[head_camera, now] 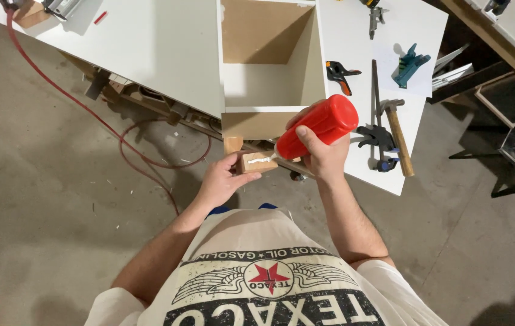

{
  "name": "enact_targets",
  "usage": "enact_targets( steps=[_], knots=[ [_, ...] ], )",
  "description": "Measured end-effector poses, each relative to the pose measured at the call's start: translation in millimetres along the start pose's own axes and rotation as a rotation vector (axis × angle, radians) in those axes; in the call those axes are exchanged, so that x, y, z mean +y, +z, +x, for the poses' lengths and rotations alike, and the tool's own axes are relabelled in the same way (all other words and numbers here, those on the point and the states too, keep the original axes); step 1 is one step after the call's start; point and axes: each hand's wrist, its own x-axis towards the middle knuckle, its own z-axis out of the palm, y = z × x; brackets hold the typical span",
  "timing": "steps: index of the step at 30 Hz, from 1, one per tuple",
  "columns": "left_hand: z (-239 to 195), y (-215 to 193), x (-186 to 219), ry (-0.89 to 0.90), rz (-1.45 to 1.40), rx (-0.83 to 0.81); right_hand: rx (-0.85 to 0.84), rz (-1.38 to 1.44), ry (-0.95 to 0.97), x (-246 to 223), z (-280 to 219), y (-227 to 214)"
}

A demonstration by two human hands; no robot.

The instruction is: Measuring, marking, gluing, and nailing wooden components to assemble a multi-compartment shelf unit on a workbench.

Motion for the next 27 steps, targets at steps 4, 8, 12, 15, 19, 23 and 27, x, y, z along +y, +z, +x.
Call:
enact_targets(
  steps=[4,8,12,15,19,23,27],
  knots=[
    [1.4,0.8,-3.1,-0.036,-0.036,0.005,-0.007,0.1,-0.099,-6.4,9.3,-24.3],
    [1.3,7.2,-12.9,-0.101,-0.068,-0.018,0.316,0.43,0.065,-6.8,19.4,-69.2],
    [4.7,18.8,-2.5,-0.123,0.026,-0.032,0.688,0.819,0.186,50.5,35.1,-143.4],
    [12.1,35.1,-9.6,-0.13,0.111,-0.064,0.892,0.966,0.427,159.6,11.4,-232.3],
    [25.2,71.7,-4.4,-0.201,0.106,-0.141,0.995,0.987,0.721,230.7,-44.0,-309.8],
    [40.9,121.6,1.3,-0.193,0.135,-0.262,1.016,1.082,0.788,224.4,-53.7,-321.2],
    [56.8,166.2,6.2,-0.207,0.147,-0.415,1.053,1.126,0.726,252.2,-54.6,-336.4]
  ],
)
